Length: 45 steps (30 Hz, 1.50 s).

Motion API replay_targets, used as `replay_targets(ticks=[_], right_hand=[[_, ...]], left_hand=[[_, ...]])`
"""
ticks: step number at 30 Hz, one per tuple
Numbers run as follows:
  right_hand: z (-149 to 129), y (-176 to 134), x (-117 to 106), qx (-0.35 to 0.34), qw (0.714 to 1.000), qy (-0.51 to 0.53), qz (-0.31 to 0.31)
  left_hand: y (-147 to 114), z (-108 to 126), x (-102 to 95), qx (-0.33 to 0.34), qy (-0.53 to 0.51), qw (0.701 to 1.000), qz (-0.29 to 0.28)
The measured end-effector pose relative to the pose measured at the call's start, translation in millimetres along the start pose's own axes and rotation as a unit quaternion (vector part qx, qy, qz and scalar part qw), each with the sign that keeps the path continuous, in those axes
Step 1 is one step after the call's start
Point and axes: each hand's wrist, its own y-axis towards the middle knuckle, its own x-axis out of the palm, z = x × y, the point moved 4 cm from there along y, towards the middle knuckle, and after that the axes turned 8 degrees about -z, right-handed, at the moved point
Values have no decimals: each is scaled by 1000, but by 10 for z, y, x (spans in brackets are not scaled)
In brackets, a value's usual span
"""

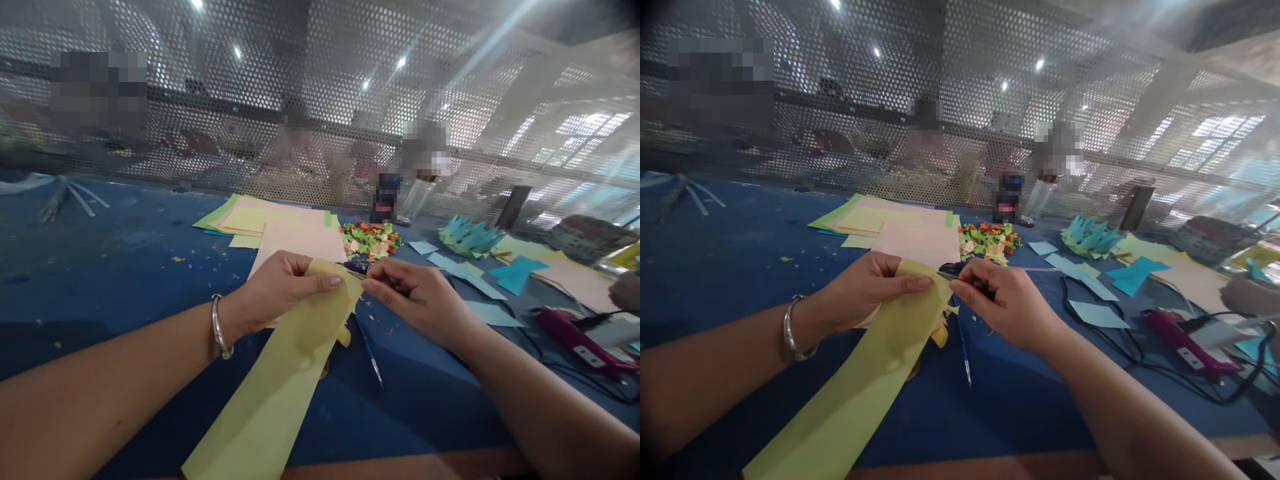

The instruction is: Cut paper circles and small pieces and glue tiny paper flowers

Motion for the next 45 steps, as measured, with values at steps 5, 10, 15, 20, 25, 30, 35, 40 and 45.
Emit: replay_targets(ticks=[5,10,15,20,25,30,35,40,45], right_hand=[[-26,4,3,3,1000,-7,-4],[-51,8,13,-5,1000,-2,-5],[-51,11,17,-7,1000,3,-5],[-22,-3,24,5,1000,3,-7],[-26,0,36,3,1000,3,-10],[-35,10,36,0,1000,1,-13],[-32,11,31,-4,1000,-3,-6],[-27,16,44,-12,1000,1,-9],[-27,12,48,-17,1000,6,-10]], left_hand=[[5,-27,-2,-8,7,1000,-15],[8,-29,-8,-6,5,1000,-14],[-3,-21,15,-11,14,1000,-11],[-3,-35,24,-8,16,1000,-14],[0,-39,21,-7,14,1000,-14],[-6,-18,37,-18,23,999,-16],[1,-28,35,-15,21,999,-24],[-4,-47,63,-20,7,998,-58],[1,-46,73,-22,-15,998,-59]])
